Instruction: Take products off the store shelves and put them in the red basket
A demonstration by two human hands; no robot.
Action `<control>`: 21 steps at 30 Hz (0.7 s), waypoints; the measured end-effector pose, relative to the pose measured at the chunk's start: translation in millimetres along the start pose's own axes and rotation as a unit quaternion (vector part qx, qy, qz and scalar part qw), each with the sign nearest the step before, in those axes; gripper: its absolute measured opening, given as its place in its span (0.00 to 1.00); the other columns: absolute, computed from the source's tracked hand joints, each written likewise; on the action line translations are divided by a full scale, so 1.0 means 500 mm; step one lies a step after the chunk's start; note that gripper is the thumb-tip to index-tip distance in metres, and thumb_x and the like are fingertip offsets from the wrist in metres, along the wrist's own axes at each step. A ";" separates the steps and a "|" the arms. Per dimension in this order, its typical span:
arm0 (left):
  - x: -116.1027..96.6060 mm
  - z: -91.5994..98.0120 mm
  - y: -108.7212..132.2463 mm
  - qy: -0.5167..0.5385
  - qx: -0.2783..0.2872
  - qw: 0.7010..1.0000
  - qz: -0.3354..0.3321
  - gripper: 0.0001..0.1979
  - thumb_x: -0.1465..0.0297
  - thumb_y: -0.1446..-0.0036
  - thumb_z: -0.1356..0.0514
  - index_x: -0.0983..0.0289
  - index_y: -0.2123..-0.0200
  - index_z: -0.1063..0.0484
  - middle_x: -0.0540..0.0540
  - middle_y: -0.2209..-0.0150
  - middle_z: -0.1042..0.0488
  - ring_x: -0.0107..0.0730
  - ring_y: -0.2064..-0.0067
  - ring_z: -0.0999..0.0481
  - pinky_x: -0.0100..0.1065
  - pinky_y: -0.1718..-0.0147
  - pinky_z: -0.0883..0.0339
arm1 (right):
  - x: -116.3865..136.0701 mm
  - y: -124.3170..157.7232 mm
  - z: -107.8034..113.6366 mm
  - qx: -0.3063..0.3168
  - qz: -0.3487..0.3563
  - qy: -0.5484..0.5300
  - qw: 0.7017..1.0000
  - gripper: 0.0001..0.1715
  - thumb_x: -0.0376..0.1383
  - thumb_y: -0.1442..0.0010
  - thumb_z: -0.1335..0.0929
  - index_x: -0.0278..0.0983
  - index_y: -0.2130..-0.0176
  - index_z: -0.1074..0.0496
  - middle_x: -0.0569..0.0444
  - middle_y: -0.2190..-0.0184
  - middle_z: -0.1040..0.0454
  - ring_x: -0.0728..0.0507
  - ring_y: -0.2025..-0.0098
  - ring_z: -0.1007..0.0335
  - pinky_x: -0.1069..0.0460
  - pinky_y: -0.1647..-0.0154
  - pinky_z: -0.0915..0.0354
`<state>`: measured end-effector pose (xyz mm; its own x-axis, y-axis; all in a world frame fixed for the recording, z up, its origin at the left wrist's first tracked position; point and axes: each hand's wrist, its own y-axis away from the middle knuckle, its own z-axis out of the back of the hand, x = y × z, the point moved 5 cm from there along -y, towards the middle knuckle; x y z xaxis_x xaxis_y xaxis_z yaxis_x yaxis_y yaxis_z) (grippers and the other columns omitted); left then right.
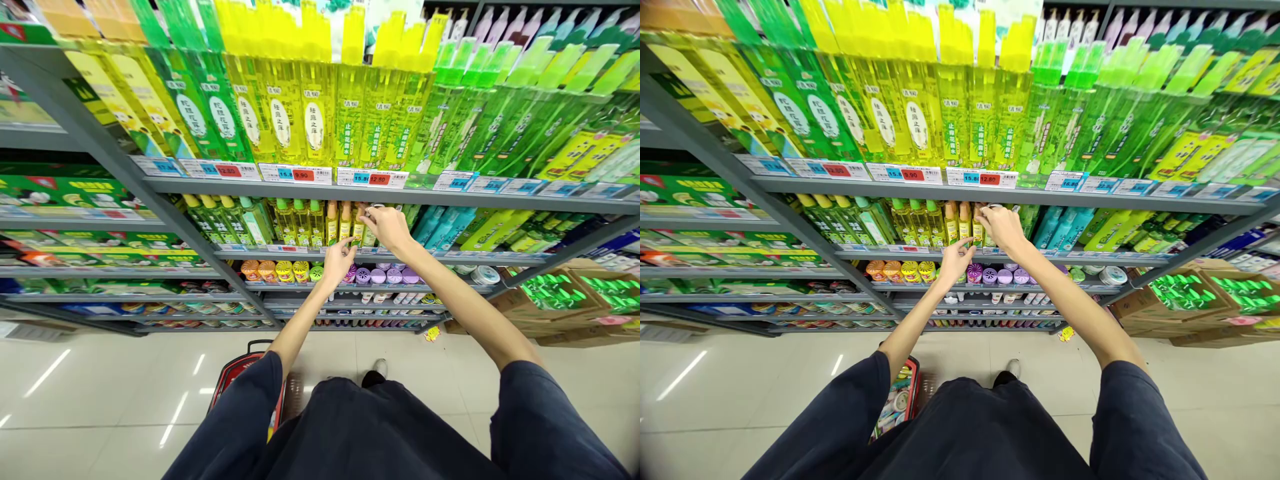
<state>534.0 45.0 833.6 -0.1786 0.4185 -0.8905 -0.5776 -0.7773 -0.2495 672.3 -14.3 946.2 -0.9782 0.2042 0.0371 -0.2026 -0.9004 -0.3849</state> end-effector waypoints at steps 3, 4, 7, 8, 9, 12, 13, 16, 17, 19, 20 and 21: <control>0.001 -0.001 -0.002 0.000 -0.001 1.000 -0.001 0.23 0.64 0.32 0.40 0.68 0.39 0.23 0.46 0.81 0.26 0.35 0.72 0.23 0.37 0.52 0.28 | -0.007 -0.007 -0.008 -0.001 -0.013 -0.009 1.000 0.23 0.47 0.23 0.38 0.35 0.52 0.21 0.42 0.59 0.17 0.36 0.59 0.22 0.48 0.58 0.35; 0.002 -0.001 -0.002 0.002 -0.003 1.000 -0.004 0.23 0.64 0.32 0.40 0.68 0.39 0.23 0.46 0.81 0.26 0.35 0.72 0.23 0.37 0.51 0.28 | -0.008 -0.009 -0.010 -0.004 -0.015 -0.016 1.000 0.23 0.48 0.23 0.37 0.34 0.53 0.21 0.42 0.59 0.17 0.36 0.59 0.22 0.47 0.58 0.35; 0.005 -0.005 -0.005 0.008 -0.008 1.000 -0.010 0.23 0.64 0.32 0.40 0.68 0.39 0.24 0.46 0.80 0.26 0.36 0.71 0.23 0.38 0.52 0.28 | -0.012 -0.014 -0.017 -0.009 -0.022 -0.037 0.999 0.25 0.49 0.24 0.37 0.34 0.55 0.21 0.42 0.61 0.17 0.36 0.60 0.22 0.46 0.57 0.33; 0.006 -0.006 -0.006 0.010 -0.007 1.000 -0.010 0.23 0.64 0.32 0.40 0.68 0.39 0.23 0.47 0.80 0.26 0.36 0.71 0.23 0.38 0.53 0.28 | -0.013 -0.016 -0.019 -0.009 -0.024 -0.042 0.999 0.25 0.49 0.24 0.37 0.34 0.55 0.21 0.43 0.61 0.17 0.36 0.60 0.22 0.46 0.57 0.33; 0.006 -0.007 -0.007 0.011 -0.006 1.000 -0.010 0.23 0.64 0.32 0.40 0.68 0.39 0.23 0.47 0.81 0.26 0.36 0.72 0.23 0.38 0.54 0.28 | -0.013 -0.019 -0.020 -0.009 -0.026 -0.047 0.999 0.24 0.49 0.24 0.37 0.34 0.54 0.21 0.43 0.62 0.17 0.36 0.60 0.23 0.45 0.56 0.32; 0.002 -0.004 -0.006 0.020 -0.010 1.000 -0.011 0.21 0.63 0.32 0.40 0.67 0.41 0.22 0.46 0.81 0.27 0.35 0.73 0.25 0.37 0.56 0.28 | -0.015 -0.027 -0.016 -0.012 -0.032 -0.056 0.998 0.23 0.48 0.25 0.36 0.34 0.52 0.22 0.43 0.62 0.17 0.36 0.60 0.23 0.45 0.55 0.31; 0.000 -0.001 -0.004 0.027 -0.015 0.999 -0.012 0.21 0.63 0.33 0.40 0.67 0.42 0.21 0.47 0.82 0.27 0.35 0.74 0.25 0.37 0.57 0.28 | -0.015 -0.026 -0.013 -0.017 -0.030 -0.061 0.998 0.22 0.48 0.25 0.35 0.33 0.52 0.22 0.44 0.62 0.17 0.36 0.60 0.23 0.46 0.56 0.31; 0.008 0.008 0.018 0.078 -0.024 0.997 -0.010 0.21 0.60 0.33 0.39 0.66 0.44 0.21 0.47 0.80 0.27 0.33 0.75 0.27 0.35 0.63 0.29 | -0.013 0.005 -0.011 -0.063 0.001 -0.104 0.993 0.23 0.46 0.25 0.36 0.32 0.43 0.24 0.47 0.65 0.18 0.40 0.64 0.23 0.48 0.58 0.31; 0.021 0.009 0.033 0.100 -0.026 0.995 -0.002 0.22 0.58 0.33 0.39 0.65 0.44 0.21 0.48 0.79 0.27 0.32 0.75 0.28 0.33 0.65 0.30 | -0.011 0.031 -0.020 -0.087 0.015 -0.131 0.987 0.25 0.46 0.24 0.36 0.32 0.39 0.27 0.49 0.66 0.19 0.42 0.67 0.24 0.49 0.60 0.31; 0.076 0.010 0.080 0.117 -0.026 0.991 0.052 0.23 0.53 0.32 0.41 0.62 0.44 0.22 0.48 0.76 0.27 0.31 0.73 0.27 0.31 0.68 0.33 | -0.004 0.109 -0.069 -0.112 0.017 -0.200 0.973 0.29 0.47 0.24 0.38 0.32 0.35 0.29 0.50 0.68 0.20 0.44 0.70 0.26 0.50 0.62 0.31; 0.116 0.010 0.114 0.110 -0.026 0.989 0.095 0.23 0.52 0.30 0.43 0.62 0.45 0.22 0.48 0.75 0.27 0.30 0.72 0.27 0.31 0.68 0.33 | -0.001 0.160 -0.113 -0.098 -0.008 -0.236 0.967 0.30 0.49 0.24 0.38 0.32 0.36 0.29 0.50 0.69 0.20 0.45 0.71 0.26 0.50 0.62 0.30; 0.164 0.011 0.157 0.091 -0.023 0.985 0.147 0.22 0.53 0.28 0.45 0.62 0.46 0.22 0.48 0.75 0.28 0.30 0.71 0.26 0.31 0.67 0.31 | 0.003 0.217 -0.172 -0.053 -0.062 -0.265 0.961 0.31 0.50 0.25 0.39 0.32 0.36 0.28 0.49 0.68 0.20 0.44 0.69 0.25 0.50 0.60 0.29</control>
<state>469.9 20.8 743.2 -0.1849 0.0841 -0.9792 -0.4852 -0.8742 0.0166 652.7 -78.9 825.1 -0.8377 0.0586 0.5429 -0.3415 -0.8321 -0.4371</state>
